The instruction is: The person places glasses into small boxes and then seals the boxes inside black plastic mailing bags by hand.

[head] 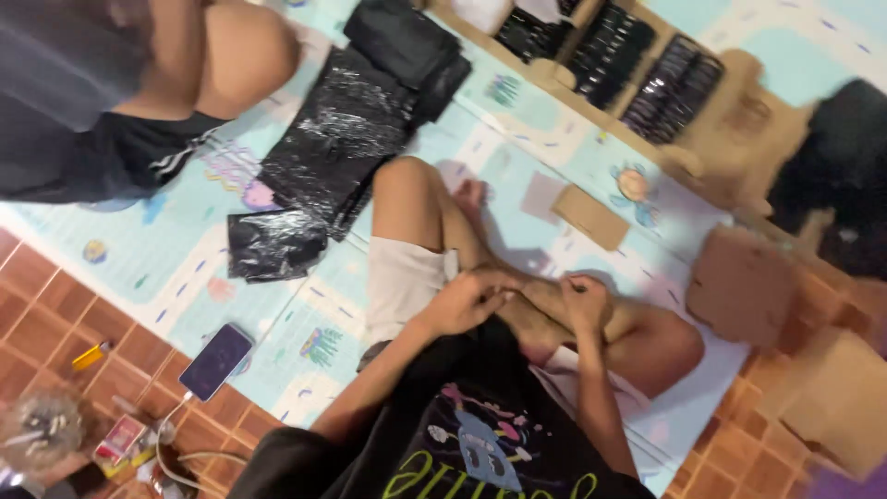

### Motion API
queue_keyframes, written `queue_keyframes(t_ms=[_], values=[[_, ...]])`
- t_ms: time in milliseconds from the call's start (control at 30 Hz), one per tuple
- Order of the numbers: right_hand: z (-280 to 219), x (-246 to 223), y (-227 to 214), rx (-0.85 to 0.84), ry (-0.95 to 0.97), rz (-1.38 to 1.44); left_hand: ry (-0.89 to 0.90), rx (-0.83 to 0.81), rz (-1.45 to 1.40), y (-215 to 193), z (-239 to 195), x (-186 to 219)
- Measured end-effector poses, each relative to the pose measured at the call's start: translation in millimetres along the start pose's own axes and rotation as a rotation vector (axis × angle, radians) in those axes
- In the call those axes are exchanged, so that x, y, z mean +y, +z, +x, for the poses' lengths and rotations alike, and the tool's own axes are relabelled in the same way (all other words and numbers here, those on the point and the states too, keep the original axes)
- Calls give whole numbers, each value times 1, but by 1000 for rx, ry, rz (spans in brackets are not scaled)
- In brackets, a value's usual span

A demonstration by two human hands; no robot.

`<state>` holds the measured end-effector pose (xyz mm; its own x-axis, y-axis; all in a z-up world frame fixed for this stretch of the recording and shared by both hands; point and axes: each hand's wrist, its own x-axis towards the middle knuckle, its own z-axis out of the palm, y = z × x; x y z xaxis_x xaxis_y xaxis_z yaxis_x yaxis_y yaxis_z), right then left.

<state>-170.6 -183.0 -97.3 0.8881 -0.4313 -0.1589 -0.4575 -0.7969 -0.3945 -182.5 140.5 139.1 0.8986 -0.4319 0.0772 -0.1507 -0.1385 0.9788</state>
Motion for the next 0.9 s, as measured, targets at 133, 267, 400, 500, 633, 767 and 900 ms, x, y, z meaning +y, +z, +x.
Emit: queue_keyframes(t_ms=[133, 267, 400, 500, 633, 767, 900], values=[[39, -48, -2, 24, -92, 322, -54, 238, -35, -26, -14, -1], [29, -168, -37, 17, -345, 606, -140, 582, -106, -52, -29, -9], [8, -319, -69, 58, -901, 853, -233, 834, -10, -101, -46, -62], [-17, -420, -77, -375, -1079, 761, -283, 854, 167, -165, -42, -121], [-4, -487, 14, -649, -1100, 126, -400, 741, 486, -243, -1, -164], [-1, -502, 40, -589, -995, -273, -463, 818, 760, -267, 39, -213], [20, -497, 66, -591, -893, -382, -742, 759, 875, -231, 49, -217]])
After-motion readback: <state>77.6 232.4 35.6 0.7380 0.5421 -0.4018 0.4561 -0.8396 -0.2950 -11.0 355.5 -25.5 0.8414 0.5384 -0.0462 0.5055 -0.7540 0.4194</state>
